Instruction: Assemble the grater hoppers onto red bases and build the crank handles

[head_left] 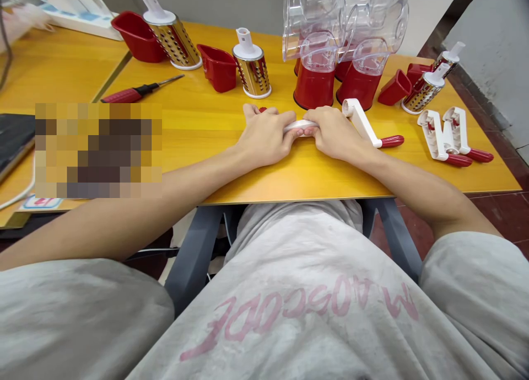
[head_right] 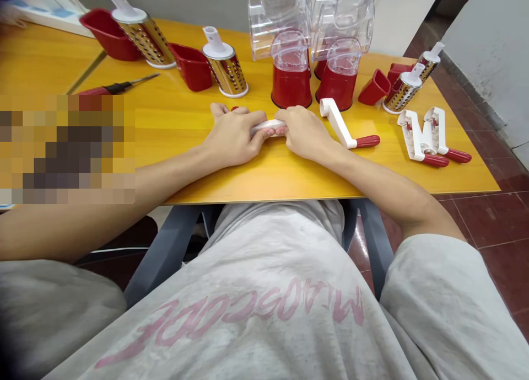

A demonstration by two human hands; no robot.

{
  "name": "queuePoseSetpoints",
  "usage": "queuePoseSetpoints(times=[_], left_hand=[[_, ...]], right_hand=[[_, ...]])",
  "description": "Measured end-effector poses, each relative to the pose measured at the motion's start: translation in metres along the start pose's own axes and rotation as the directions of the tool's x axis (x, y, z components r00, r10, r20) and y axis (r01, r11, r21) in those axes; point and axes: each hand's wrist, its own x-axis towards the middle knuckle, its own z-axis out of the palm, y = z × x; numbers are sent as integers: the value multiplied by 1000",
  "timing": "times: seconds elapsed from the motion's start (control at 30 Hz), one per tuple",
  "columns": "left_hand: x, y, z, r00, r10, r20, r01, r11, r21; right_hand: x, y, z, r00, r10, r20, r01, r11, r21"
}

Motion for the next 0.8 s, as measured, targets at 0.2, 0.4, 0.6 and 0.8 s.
queuePoseSetpoints(times=[0.2,0.4,0.6,0.8], left_hand=[[10,-10,-8,998,61,29,-60,997,-40],[8,-13,-30,989,146,-4,-146,986,-82],[12,-28,-39,964,260,61,-241,945,-220],[13,-22,-44,1000,-31,0,30,980,-195]], right_hand=[[3,1,-7,1000,15,-25,-15,1000,-14],[-2,19,-29,996,-92,-7,93,992,87],[-4,52,-43,992,-116,-56,127,957,260],[-2,51,-38,992,-90,88,-1,688,725]])
